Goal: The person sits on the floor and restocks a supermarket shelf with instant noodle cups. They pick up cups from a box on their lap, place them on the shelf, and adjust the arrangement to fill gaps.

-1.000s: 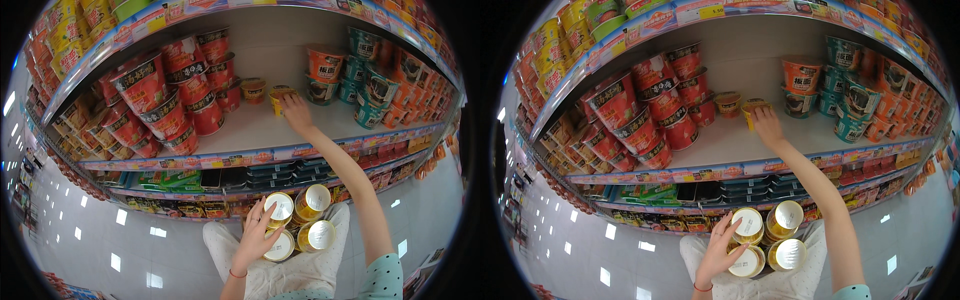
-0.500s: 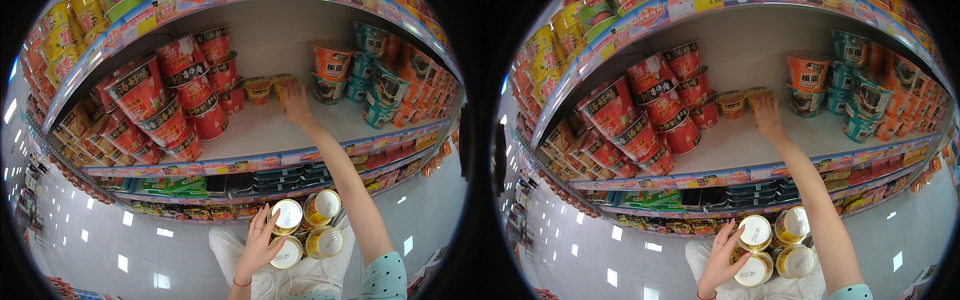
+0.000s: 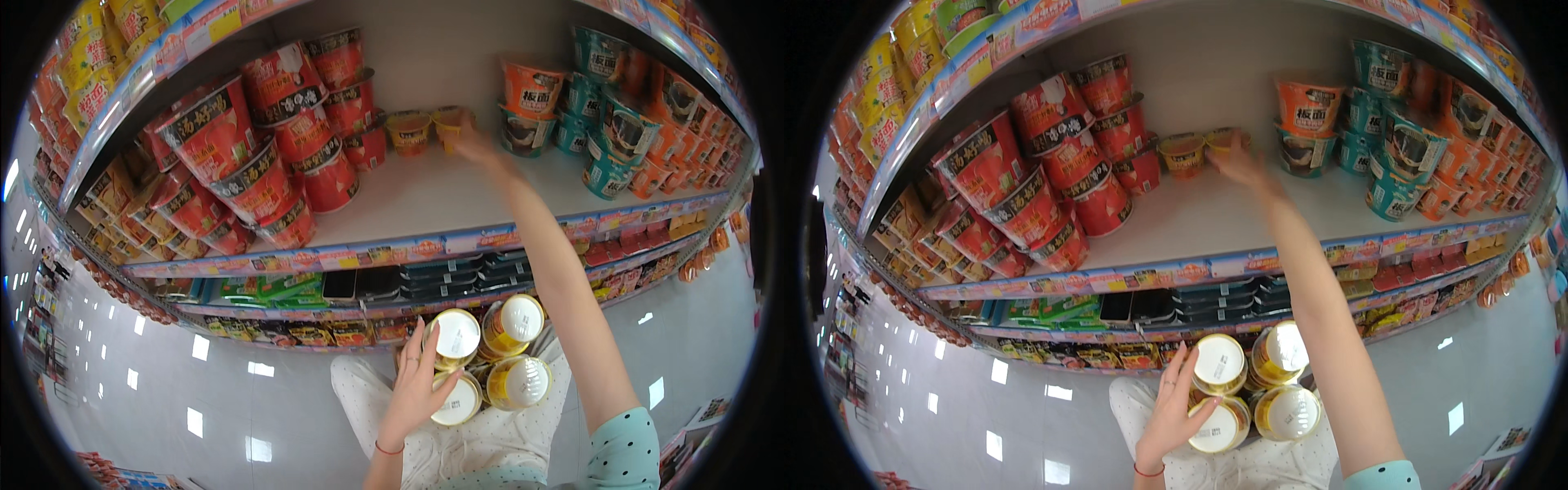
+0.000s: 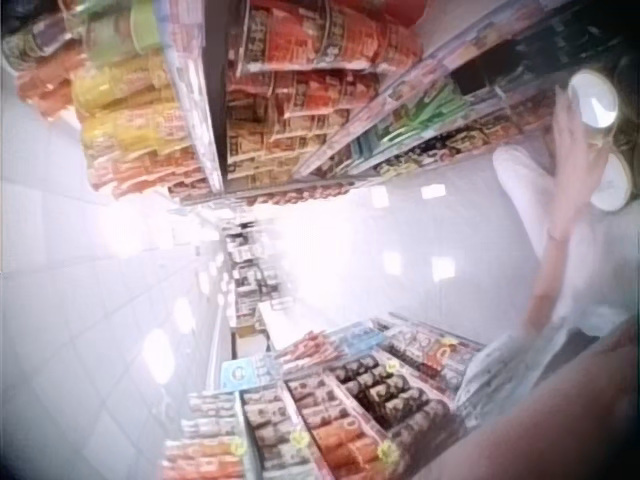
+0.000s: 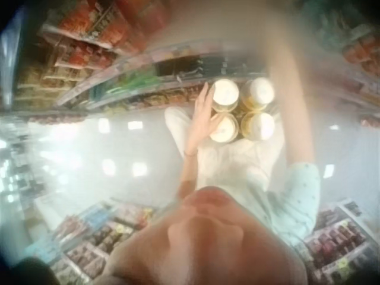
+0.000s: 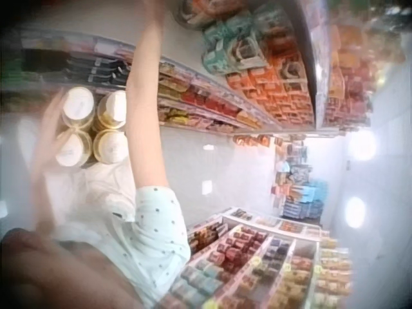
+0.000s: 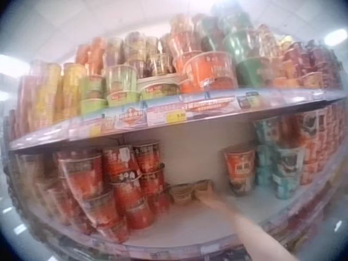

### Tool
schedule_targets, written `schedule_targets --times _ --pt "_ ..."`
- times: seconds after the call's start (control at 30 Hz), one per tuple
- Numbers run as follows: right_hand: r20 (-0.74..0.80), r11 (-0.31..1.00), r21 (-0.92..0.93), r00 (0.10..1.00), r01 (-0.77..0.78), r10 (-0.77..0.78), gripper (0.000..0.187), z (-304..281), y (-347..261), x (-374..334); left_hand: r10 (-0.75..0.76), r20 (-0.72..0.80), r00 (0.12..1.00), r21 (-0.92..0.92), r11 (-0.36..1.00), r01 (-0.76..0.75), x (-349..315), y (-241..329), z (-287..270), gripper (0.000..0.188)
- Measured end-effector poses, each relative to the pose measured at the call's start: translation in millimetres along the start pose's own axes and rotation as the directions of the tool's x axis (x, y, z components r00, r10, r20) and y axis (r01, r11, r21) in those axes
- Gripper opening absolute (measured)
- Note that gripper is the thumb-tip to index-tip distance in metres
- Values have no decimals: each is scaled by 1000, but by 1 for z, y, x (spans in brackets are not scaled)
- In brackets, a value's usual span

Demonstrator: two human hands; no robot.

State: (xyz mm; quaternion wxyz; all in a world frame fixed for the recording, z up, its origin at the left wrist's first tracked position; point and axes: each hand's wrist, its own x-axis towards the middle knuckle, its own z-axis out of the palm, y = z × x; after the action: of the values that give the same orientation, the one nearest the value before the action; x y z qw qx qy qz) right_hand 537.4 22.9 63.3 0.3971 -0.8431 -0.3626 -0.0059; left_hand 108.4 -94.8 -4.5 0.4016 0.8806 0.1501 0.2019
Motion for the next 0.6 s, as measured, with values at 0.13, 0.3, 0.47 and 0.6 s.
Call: schedule_targets --times 0.13,0.3,0.47,0.6 --pt "-145 891 81 890 446 -432 86 -29 -10 -28 -30 -8 1000 36 999 30 1 -2 3 85" --pt "236 607 93 575 789 -784 65 -55 -45 -129 -98 -36 994 16 995 99 -5 -2 6 89" --pt "665 705 207 431 678 -610 57 -102 -55 -234 -196 -8 981 -88 977 195 -20 -1 6 92" --pt "738 748 -34 521 662 -428 78 -128 -25 -278 -227 2 974 -154 962 225 -35 -4 6 94"
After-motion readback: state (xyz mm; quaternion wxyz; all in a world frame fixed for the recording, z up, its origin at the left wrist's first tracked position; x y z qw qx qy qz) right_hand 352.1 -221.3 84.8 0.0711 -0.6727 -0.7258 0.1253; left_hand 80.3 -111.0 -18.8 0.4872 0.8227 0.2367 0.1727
